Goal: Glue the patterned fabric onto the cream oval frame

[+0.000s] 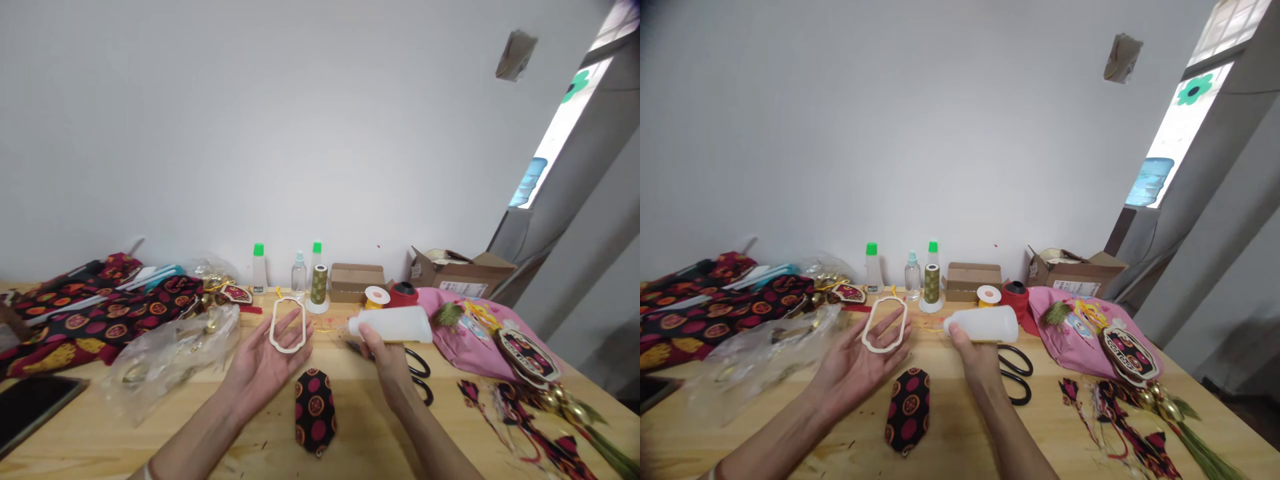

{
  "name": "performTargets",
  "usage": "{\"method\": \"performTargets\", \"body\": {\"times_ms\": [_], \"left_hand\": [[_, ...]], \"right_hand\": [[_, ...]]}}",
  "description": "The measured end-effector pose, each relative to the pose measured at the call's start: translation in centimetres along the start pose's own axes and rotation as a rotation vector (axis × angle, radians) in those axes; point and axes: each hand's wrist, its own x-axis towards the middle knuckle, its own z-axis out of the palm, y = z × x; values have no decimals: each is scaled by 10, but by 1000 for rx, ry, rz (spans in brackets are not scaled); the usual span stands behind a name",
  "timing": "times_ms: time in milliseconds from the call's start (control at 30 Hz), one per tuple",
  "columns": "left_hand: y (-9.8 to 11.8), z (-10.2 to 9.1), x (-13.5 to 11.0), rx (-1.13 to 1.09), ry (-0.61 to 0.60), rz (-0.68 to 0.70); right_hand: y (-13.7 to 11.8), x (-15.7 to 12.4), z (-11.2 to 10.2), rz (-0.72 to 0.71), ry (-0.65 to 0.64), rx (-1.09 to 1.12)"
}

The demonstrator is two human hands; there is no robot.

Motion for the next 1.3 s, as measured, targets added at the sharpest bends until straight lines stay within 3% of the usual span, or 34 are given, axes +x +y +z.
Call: {"method": "performTargets", "body": {"times_ms": [233, 400, 533, 733, 933, 1133, 1300], "left_hand": [[-12, 5, 2, 139, 9, -114], [-15, 4, 2, 175, 13, -175], [-16, 4, 0, 131, -14, -185], [-17, 7, -4, 118, -63, -201], [-21, 11, -7, 220, -95, -247], [-21, 7, -4, 228, -36, -256], [-21, 17, -4, 253, 41, -271]], "right_hand": [[5, 0, -4, 117, -164, 198], [4, 6, -16, 175, -285, 192], [-1, 11, -22, 112, -230, 273], [-13, 14, -20, 132, -135, 512], [-9, 12, -15, -10, -10, 390], [-8, 9, -5, -108, 12, 297], [-10, 1, 6, -120, 31, 228]]}}
